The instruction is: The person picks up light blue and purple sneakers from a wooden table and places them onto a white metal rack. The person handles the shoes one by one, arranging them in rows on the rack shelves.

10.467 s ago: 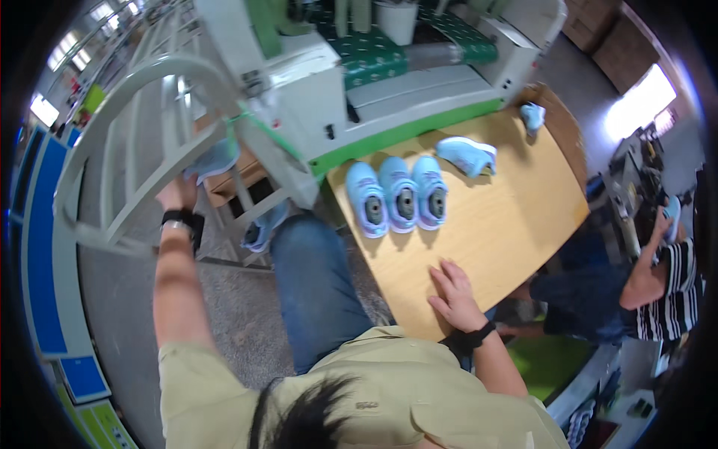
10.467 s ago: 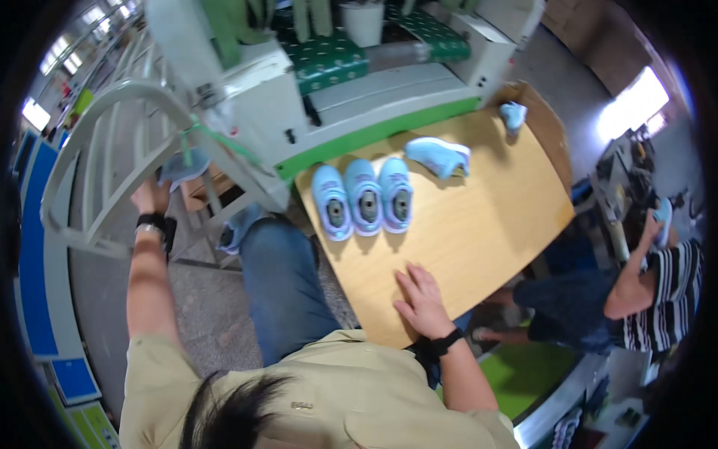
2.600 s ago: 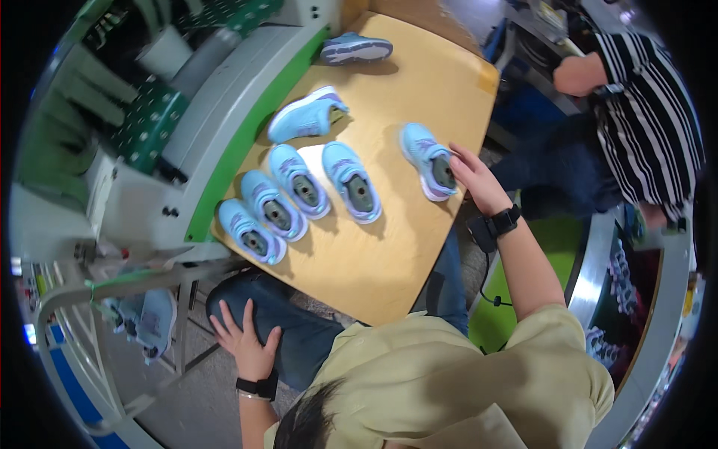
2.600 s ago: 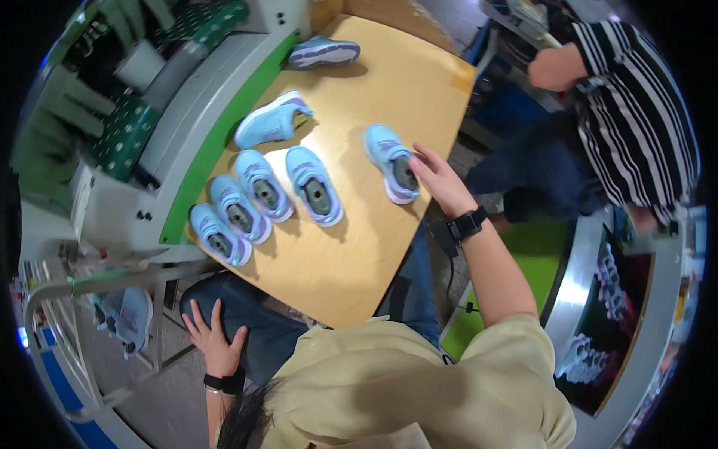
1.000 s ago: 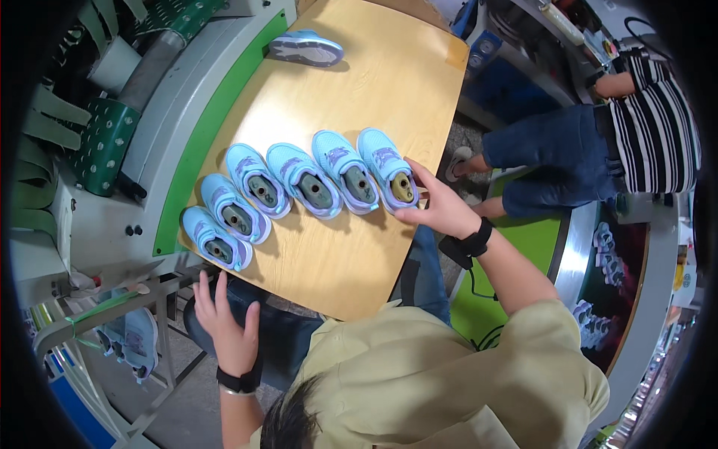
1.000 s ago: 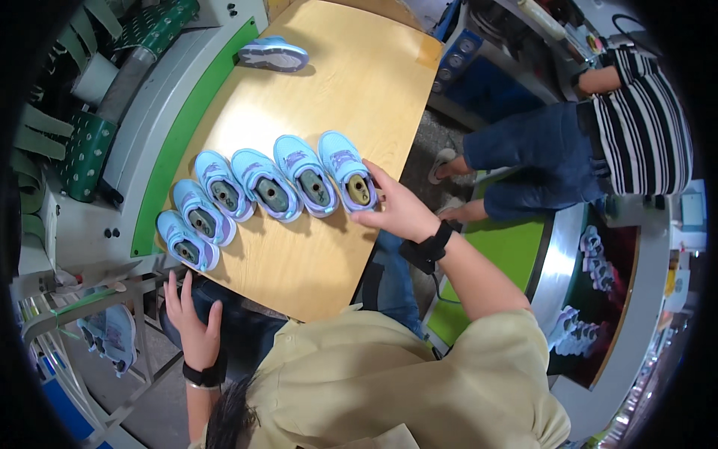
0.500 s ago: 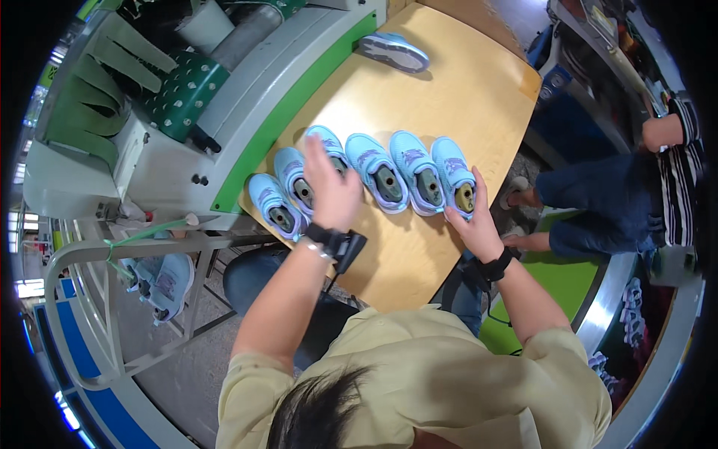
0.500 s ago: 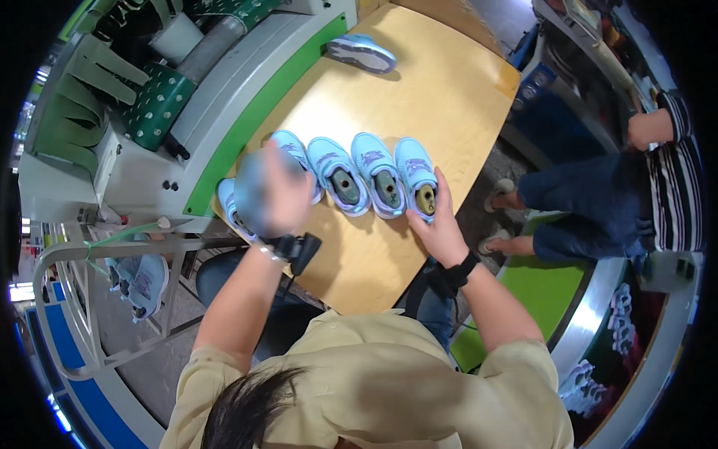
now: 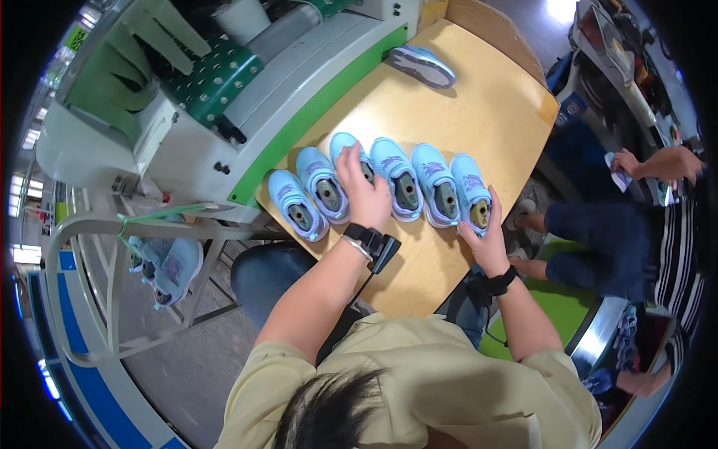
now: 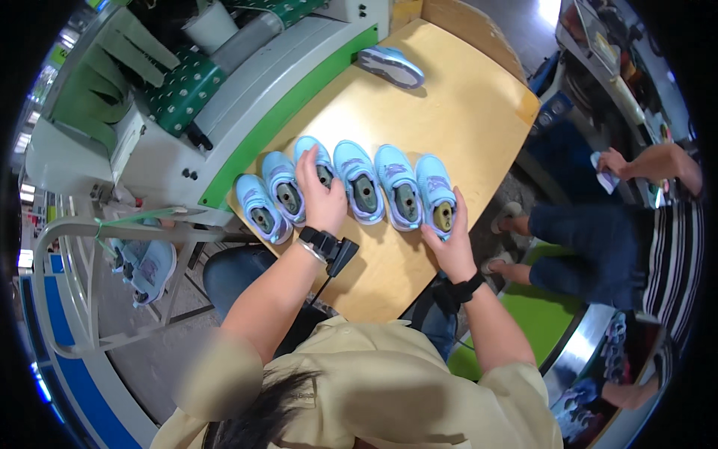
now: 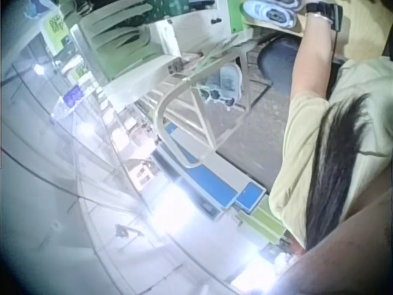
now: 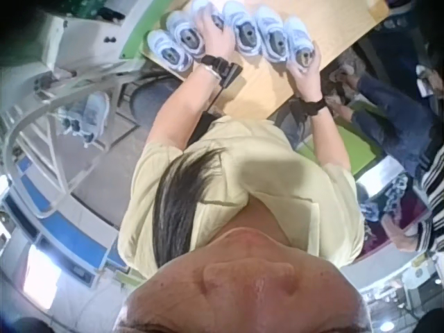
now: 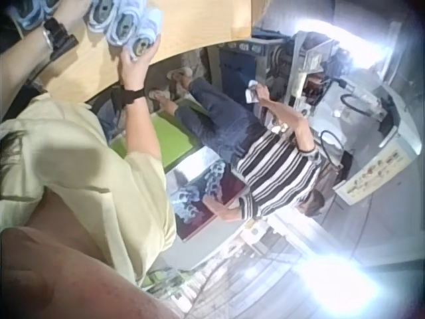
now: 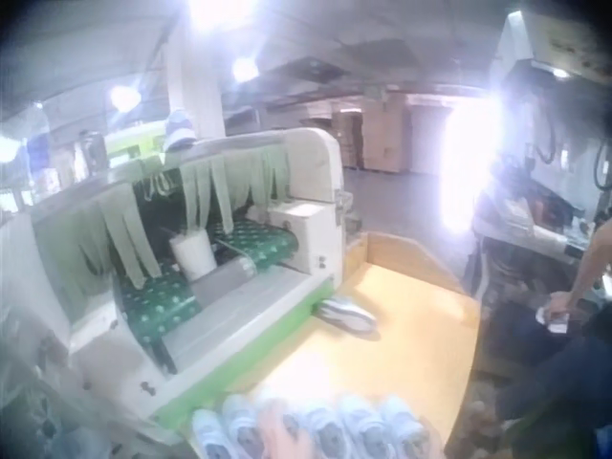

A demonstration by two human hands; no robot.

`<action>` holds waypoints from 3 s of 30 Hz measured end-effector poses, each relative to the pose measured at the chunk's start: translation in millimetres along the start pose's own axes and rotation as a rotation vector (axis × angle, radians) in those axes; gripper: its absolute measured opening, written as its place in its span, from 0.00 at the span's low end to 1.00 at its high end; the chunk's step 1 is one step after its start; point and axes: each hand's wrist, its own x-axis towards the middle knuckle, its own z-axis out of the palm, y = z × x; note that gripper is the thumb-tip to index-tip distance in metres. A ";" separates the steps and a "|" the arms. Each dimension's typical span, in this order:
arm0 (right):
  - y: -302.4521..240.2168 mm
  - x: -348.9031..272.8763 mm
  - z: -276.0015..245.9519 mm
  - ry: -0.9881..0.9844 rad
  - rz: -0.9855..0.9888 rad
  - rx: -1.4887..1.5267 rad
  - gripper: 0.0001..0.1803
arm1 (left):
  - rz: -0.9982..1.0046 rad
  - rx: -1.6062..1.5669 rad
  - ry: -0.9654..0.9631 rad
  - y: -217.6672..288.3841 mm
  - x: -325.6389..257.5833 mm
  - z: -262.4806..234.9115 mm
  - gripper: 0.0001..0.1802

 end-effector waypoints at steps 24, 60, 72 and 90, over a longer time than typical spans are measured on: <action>-96.7 116.7 -42.5 0.274 -0.240 0.167 0.39 | 0.461 0.391 0.095 68.0 107.7 -157.9 0.44; -45.9 61.1 -50.0 -0.038 -0.109 -0.595 0.42 | 0.124 0.890 -0.294 8.8 -16.8 -95.9 0.52; -65.6 34.6 120.7 -0.034 -0.315 -0.122 0.44 | -0.373 -0.470 -0.021 -2.8 -47.7 -67.8 0.40; -213.5 138.5 59.2 -0.016 -0.522 0.202 0.43 | 0.325 -0.004 0.578 63.1 199.8 -197.3 0.45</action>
